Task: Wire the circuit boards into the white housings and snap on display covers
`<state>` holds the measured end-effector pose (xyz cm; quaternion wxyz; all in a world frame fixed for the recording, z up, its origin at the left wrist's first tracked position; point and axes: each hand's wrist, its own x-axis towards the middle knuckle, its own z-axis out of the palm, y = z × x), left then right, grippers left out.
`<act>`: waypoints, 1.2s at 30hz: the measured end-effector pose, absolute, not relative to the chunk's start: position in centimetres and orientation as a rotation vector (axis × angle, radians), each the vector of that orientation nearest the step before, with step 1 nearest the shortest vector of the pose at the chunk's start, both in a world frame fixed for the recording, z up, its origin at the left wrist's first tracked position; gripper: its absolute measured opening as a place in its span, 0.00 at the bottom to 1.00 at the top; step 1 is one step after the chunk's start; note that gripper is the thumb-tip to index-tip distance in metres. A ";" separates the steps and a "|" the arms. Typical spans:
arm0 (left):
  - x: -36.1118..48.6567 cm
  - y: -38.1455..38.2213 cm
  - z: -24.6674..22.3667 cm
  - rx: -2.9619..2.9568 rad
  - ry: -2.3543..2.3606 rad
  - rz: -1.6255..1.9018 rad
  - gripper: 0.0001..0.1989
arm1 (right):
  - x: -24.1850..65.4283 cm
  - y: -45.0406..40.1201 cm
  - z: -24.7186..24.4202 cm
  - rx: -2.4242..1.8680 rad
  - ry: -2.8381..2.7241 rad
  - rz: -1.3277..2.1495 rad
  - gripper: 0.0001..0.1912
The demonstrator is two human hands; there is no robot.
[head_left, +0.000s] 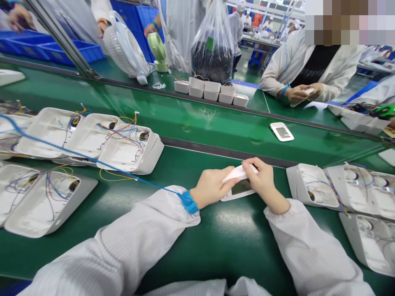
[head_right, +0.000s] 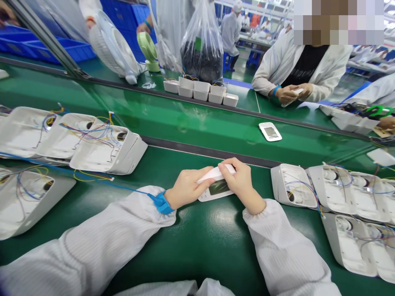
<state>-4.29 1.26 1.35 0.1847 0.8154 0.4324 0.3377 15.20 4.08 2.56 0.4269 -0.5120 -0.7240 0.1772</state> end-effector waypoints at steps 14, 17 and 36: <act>-4.5 3.2 0.0 1.598 1.276 1.225 0.17 | 14.9 4.7 1.3 -1.503 -1.914 0.544 0.28; -4.4 2.8 0.3 1.652 1.217 1.144 0.17 | 15.3 5.1 1.3 -1.535 -1.971 0.535 0.27; -4.9 4.7 -0.7 1.444 1.287 1.366 0.24 | 14.7 5.5 -0.7 -1.140 -1.614 1.079 0.29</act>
